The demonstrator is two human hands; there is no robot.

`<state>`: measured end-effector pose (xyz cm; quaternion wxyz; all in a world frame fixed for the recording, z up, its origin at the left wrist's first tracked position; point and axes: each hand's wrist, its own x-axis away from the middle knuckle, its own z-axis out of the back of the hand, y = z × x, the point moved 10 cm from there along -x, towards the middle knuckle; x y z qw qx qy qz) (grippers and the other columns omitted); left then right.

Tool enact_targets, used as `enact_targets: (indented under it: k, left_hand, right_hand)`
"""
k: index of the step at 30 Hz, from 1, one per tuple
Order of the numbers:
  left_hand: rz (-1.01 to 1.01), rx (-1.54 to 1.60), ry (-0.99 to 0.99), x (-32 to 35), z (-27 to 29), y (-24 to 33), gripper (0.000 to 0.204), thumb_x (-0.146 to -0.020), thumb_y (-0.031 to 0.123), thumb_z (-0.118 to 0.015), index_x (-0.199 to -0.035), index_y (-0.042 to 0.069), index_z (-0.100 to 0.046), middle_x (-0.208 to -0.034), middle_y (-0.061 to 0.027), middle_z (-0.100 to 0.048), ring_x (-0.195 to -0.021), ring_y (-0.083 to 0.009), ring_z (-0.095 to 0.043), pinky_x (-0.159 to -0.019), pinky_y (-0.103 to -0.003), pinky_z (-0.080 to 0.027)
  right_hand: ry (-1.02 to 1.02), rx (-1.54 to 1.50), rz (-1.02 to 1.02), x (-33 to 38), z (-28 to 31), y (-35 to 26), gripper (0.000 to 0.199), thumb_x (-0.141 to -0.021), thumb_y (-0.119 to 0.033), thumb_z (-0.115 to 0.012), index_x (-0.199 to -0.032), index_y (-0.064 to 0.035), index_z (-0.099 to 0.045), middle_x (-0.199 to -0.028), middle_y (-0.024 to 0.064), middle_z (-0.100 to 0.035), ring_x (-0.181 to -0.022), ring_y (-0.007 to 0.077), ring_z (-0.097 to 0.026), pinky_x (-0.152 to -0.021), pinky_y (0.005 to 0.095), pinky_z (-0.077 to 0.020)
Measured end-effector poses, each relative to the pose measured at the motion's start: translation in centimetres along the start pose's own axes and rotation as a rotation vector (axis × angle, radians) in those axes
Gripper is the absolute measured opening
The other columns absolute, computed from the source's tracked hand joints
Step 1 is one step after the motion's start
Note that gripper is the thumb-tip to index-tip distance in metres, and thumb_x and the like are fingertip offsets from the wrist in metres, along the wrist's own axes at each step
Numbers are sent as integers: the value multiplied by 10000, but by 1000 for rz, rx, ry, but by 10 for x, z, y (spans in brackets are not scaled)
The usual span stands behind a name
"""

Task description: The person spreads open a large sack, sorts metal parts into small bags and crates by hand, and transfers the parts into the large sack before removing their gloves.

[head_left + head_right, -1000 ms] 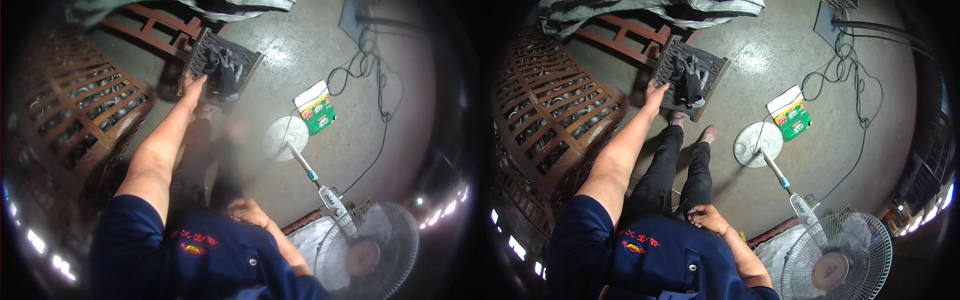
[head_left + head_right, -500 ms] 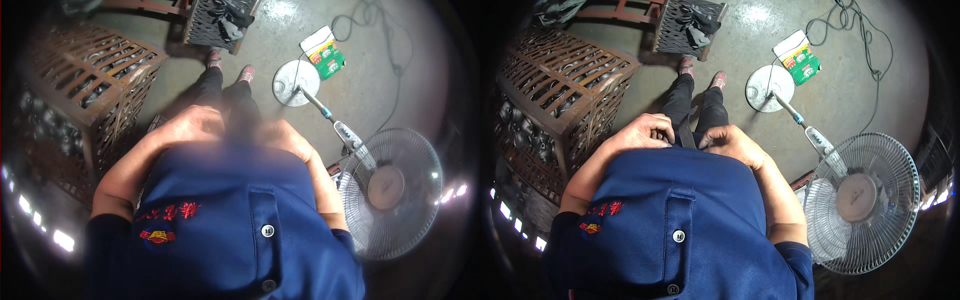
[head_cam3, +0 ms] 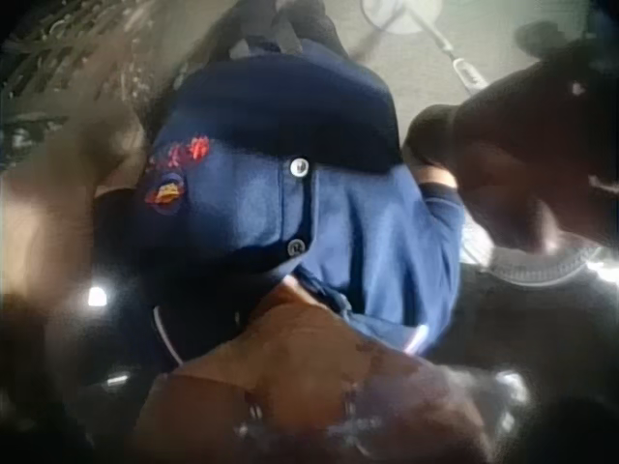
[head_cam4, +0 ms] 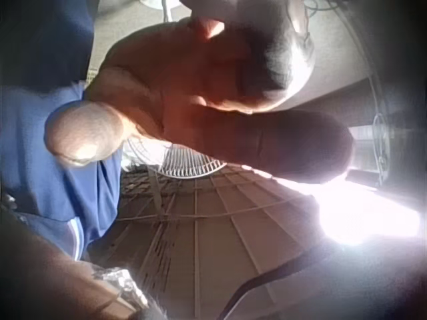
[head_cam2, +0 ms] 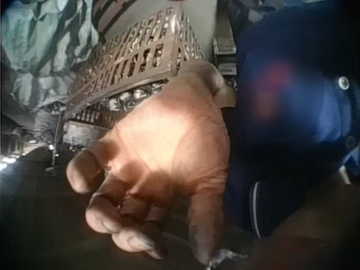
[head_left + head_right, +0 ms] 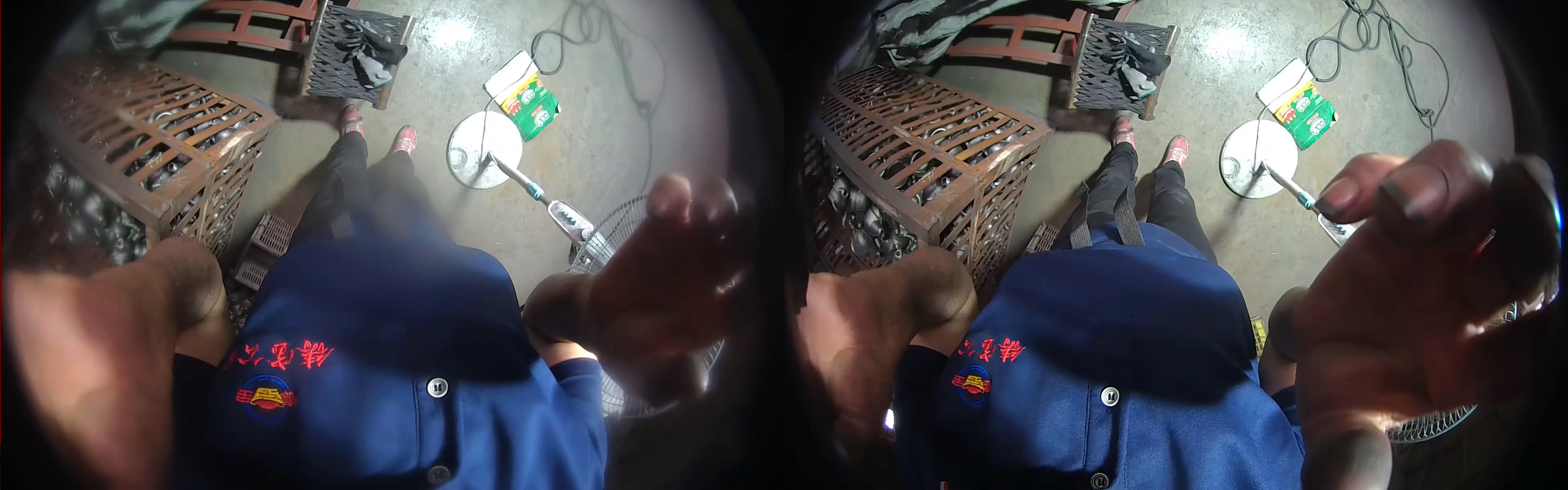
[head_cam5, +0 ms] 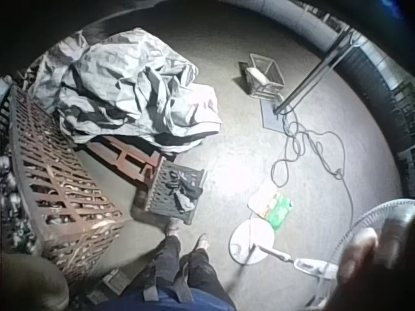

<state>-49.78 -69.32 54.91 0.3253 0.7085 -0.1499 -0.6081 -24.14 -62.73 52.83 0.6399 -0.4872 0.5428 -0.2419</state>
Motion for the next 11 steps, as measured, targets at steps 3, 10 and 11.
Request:
enact_targets:
  k: [3,10,11]
  left_hand:
    - [204,-64,-187,15,-13,-30,317,-748,192,-478,-1045,83,-451,-984,-64,-485,-890,-201,-452,-784,-370,-360]
    - [1177,167,-870,207,-74,-110,138,-667,42,-664,-764,7,-572,-754,-73,-549,-744,-189,-534,-691,-285,-417]
    - [1179,178,-867,209,-72,-115,138,-667,42,-664,-764,7,-572,-754,-73,-549,-744,-189,-534,-691,-285,-417]
  right_hand:
    - [-172,331,-152,0,-20,25,378,-741,-274,-526,-982,18,-533,-875,162,-550,-804,268,-515,-680,348,-410]
    - [-620,132,-1272,202,-55,173,92,-683,-54,-606,-764,-13,-622,-700,100,-624,-696,144,-599,-679,278,-470]
    - [-604,222,-1244,205,-57,175,99,-687,-44,-596,-777,-18,-627,-715,106,-632,-711,148,-607,-693,282,-472]
